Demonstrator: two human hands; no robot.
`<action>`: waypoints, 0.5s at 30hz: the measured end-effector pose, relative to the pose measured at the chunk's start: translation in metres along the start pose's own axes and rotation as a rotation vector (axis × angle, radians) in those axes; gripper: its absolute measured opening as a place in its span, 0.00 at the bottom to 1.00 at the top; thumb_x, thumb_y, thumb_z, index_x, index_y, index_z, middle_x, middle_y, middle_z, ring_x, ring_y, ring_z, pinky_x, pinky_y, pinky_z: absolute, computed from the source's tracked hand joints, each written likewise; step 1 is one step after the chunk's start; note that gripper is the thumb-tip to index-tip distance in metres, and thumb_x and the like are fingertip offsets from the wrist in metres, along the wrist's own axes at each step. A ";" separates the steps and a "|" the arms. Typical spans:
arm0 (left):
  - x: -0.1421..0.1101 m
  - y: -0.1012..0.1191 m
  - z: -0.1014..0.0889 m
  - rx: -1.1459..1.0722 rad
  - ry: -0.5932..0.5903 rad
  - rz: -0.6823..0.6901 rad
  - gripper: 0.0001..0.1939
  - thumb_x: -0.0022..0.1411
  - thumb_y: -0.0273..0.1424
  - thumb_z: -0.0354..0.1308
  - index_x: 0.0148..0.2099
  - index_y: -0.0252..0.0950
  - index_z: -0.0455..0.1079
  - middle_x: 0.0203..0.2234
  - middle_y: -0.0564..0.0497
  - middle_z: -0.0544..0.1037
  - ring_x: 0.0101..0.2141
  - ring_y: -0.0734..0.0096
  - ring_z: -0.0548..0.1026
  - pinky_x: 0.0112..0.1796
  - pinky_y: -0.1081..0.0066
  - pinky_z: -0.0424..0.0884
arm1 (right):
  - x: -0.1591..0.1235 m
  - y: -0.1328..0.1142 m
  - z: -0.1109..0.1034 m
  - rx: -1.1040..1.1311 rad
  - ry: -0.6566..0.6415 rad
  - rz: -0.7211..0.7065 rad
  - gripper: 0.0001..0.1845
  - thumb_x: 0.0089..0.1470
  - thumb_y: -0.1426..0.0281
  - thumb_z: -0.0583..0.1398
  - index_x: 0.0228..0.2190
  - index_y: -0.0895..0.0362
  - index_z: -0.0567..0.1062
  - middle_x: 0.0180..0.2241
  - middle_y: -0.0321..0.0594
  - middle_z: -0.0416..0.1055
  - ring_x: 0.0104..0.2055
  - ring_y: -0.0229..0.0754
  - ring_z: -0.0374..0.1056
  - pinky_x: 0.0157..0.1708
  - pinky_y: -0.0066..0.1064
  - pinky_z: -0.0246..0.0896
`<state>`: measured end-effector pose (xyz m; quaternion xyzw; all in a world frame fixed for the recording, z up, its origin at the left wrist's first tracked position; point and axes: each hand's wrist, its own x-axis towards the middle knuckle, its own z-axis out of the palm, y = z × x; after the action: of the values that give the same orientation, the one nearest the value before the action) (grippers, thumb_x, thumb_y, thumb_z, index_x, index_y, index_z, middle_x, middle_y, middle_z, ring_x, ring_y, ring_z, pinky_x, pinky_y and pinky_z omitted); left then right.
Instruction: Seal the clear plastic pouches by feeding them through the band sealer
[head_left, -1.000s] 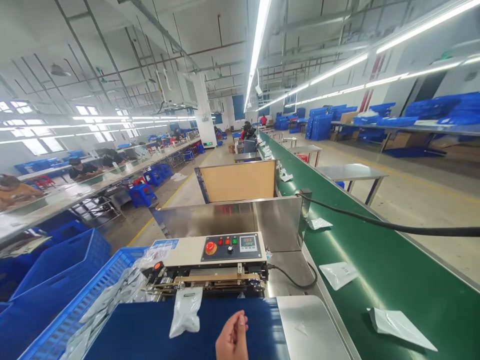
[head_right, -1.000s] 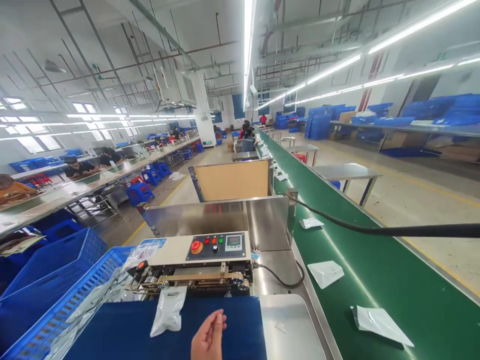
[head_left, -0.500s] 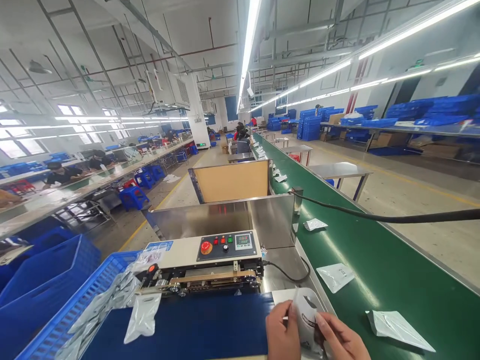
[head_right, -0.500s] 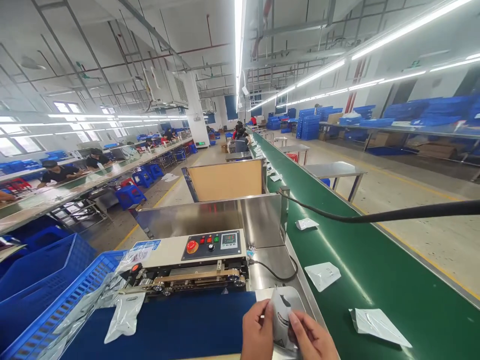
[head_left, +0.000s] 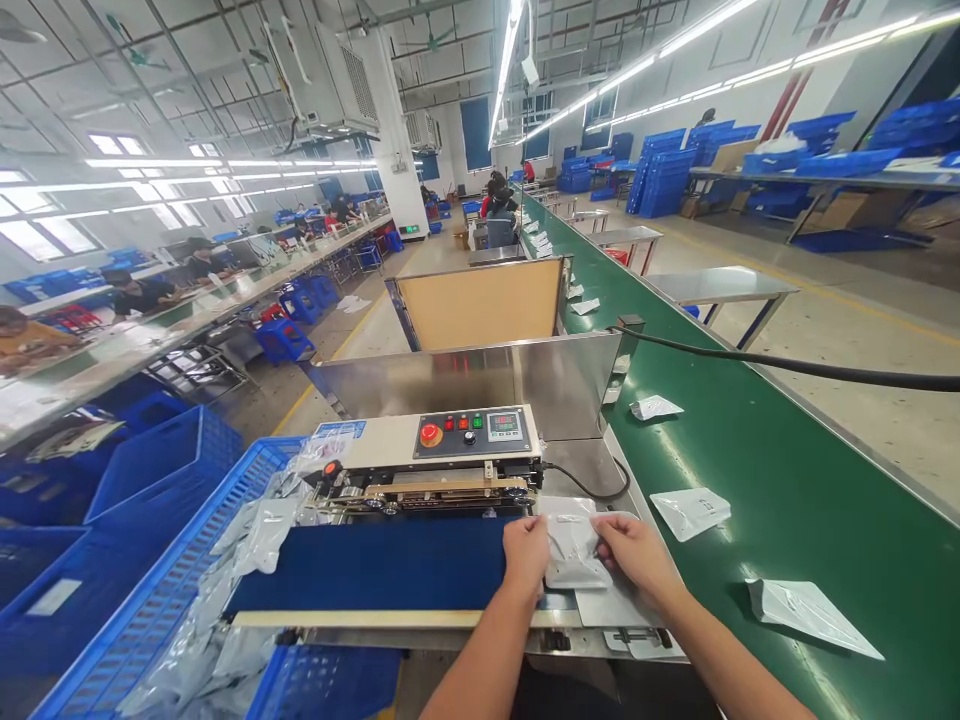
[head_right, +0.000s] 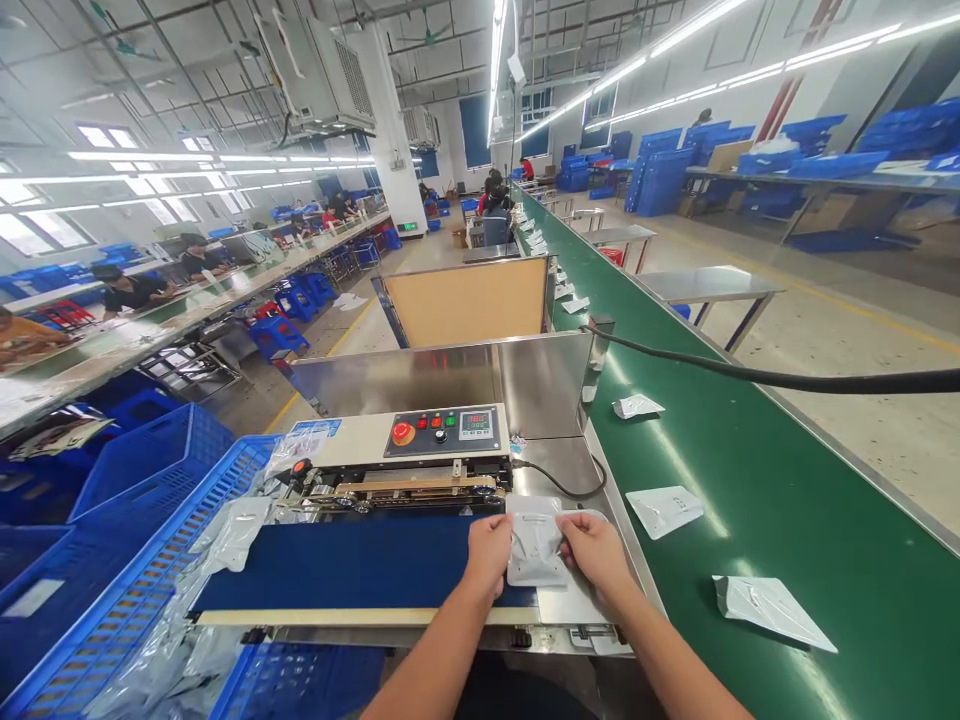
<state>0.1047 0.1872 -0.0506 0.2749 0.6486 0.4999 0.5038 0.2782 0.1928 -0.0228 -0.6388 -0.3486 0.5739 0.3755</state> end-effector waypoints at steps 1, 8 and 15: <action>0.006 0.002 -0.004 -0.012 0.020 -0.002 0.29 0.47 0.57 0.71 0.22 0.34 0.74 0.16 0.53 0.69 0.22 0.71 0.64 0.26 0.71 0.59 | 0.005 -0.006 0.008 0.003 -0.016 0.014 0.20 0.46 0.54 0.70 0.31 0.57 0.79 0.16 0.34 0.70 0.16 0.35 0.62 0.18 0.26 0.56; 0.021 0.016 -0.059 -0.040 0.144 0.049 0.30 0.47 0.57 0.73 0.27 0.30 0.81 0.22 0.45 0.79 0.25 0.66 0.73 0.28 0.70 0.64 | 0.015 -0.019 0.072 -0.027 -0.124 0.020 0.13 0.52 0.62 0.71 0.28 0.59 0.79 0.20 0.37 0.74 0.20 0.35 0.67 0.21 0.25 0.65; 0.003 0.020 -0.136 -0.082 0.316 0.058 0.25 0.55 0.49 0.74 0.45 0.32 0.85 0.39 0.42 0.87 0.43 0.52 0.85 0.43 0.62 0.80 | -0.001 0.000 0.027 -0.075 -0.104 -0.059 0.27 0.50 0.47 0.69 0.42 0.57 0.84 0.35 0.46 0.82 0.29 0.45 0.75 0.25 0.33 0.68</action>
<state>-0.0254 0.1462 -0.0347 0.1905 0.6905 0.5774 0.3918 0.2512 0.1945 -0.0239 -0.6114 -0.4077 0.5813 0.3494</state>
